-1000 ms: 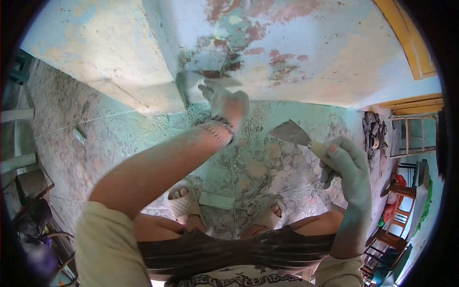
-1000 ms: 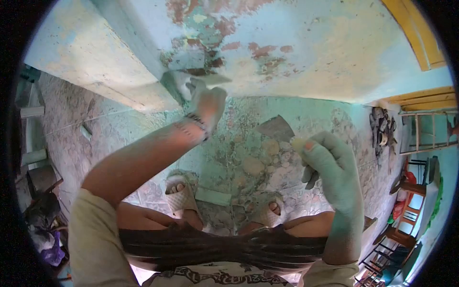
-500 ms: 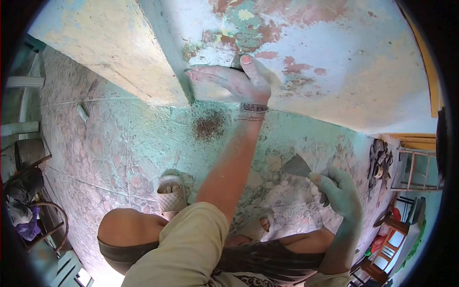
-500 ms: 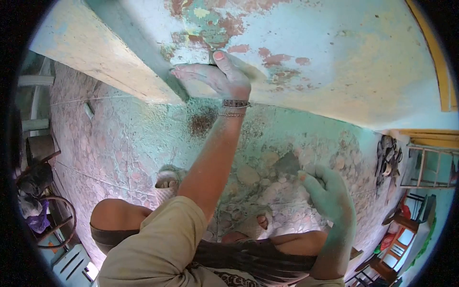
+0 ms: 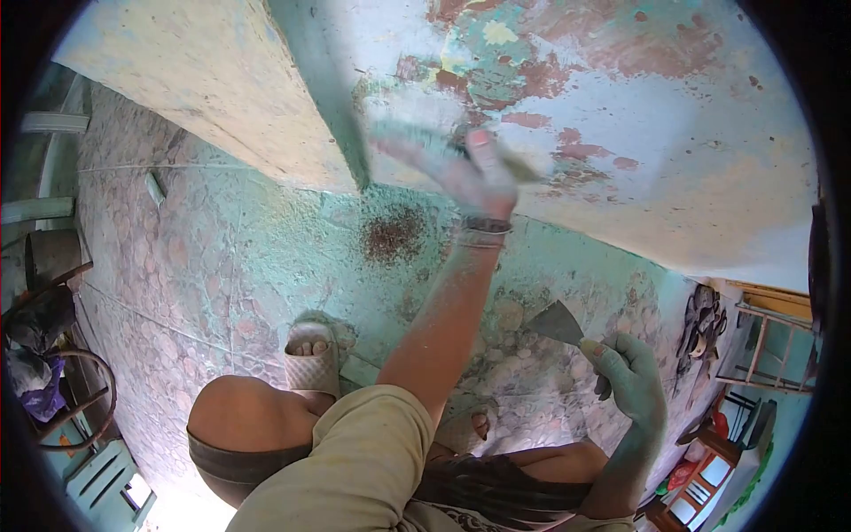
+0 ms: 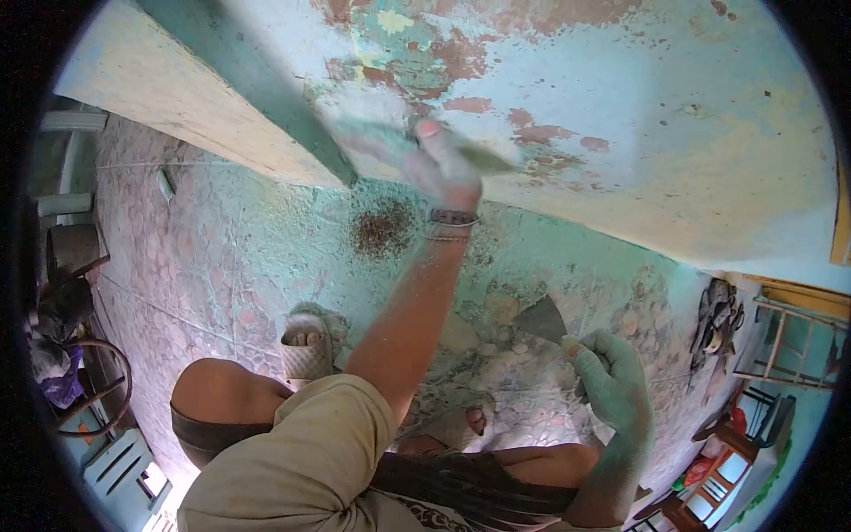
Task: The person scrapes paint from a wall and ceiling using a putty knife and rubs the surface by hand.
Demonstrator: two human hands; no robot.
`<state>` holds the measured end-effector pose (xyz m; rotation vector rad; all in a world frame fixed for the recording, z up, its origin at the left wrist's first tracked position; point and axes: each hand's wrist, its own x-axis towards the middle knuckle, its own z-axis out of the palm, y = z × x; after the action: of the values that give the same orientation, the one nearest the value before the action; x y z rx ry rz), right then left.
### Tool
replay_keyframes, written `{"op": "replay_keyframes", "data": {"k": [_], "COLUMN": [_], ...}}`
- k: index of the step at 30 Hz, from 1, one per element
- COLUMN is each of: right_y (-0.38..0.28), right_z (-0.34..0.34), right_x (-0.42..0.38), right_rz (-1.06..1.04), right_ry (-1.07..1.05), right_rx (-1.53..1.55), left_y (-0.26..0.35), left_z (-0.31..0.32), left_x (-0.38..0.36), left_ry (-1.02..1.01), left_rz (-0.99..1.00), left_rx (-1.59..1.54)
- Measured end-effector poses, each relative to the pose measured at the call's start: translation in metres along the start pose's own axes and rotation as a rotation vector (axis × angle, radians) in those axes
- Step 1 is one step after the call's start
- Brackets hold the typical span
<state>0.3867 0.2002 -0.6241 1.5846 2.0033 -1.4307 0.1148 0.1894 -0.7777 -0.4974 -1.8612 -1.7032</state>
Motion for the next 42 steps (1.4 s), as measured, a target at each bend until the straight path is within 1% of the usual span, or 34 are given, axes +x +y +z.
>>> {"op": "replay_keyframes", "data": {"k": [3,5,7,13,15,18,20,22,23,25,27,29,31,32,34,36,38,41,42], "right_y": [0.0,0.0,-0.003,-0.001,0.003,0.003,0.0,0.002,0.003,0.003,0.0,0.0,0.002,0.001,0.001,-0.003,-0.006,-0.01,-0.011], "right_z": [0.0,0.0,0.002,0.001,0.003,0.001,0.001,0.001,0.001,0.002,0.002,0.003,0.005,0.005,0.005,0.005,0.006,0.009,0.009], "right_x": [0.001,0.0,0.0,-0.003,-0.005,-0.006,-0.008,-0.008,-0.009,-0.007,-0.006,-0.005,-0.006,-0.006,-0.004,-0.004,-0.005,-0.009,-0.01], "right_rz": [0.003,0.015,0.033,0.01,0.002,-0.021,0.003,-0.013,-0.019,-0.009,-0.01,-0.012,-0.011,-0.013,-0.011,-0.023,-0.034,-0.033,-0.036], "right_ry": [0.008,0.011,0.022,0.039,0.041,0.041,0.035,0.056,0.066,0.056,0.043,0.028,0.038,0.042,0.039,0.04,0.041,0.04,0.048], "right_rx": [-0.014,-0.019,-0.008,0.0,0.012,0.02,0.011,0.033,0.048,0.029,0.006,-0.015,0.003,0.012,0.017,0.019,0.014,-0.006,-0.001], "left_y": [-0.031,-0.014,0.015,0.001,0.002,0.023,0.017,0.014,0.021,0.039,0.066,0.1,0.099,0.08,0.059,0.049,0.037,0.032,0.034], "left_z": [-0.029,-0.025,0.006,0.003,-0.002,-0.006,-0.01,-0.009,-0.007,-0.012,-0.027,-0.038,-0.032,-0.022,-0.012,-0.009,-0.015,-0.024,-0.022], "left_x": [-0.038,-0.028,-0.009,-0.005,-0.009,-0.001,-0.004,-0.003,0.012,0.041,0.067,0.084,0.075,0.058,0.035,0.021,0.002,-0.002,-0.002], "left_ry": [-0.475,-0.356,0.193,-0.254,-0.213,0.189,0.091,0.054,0.069,0.108,0.154,0.16,0.106,0.057,0.047,0.116,0.074,0.0,0.011], "left_rz": [-0.408,-0.481,-0.331,-0.531,-0.64,-0.848,-0.665,-0.552,-0.528,-0.583,-0.749,-0.524,-0.418,-0.418,-0.403,-0.381,-0.82,-0.892,-0.798], "left_rx": [-0.157,-0.167,-0.072,-0.034,-0.08,-0.271,-0.163,-0.099,-0.09,-0.191,-0.41,-0.396,-0.264,-0.143,-0.042,-0.076,-0.198,-0.32,-0.298]}}
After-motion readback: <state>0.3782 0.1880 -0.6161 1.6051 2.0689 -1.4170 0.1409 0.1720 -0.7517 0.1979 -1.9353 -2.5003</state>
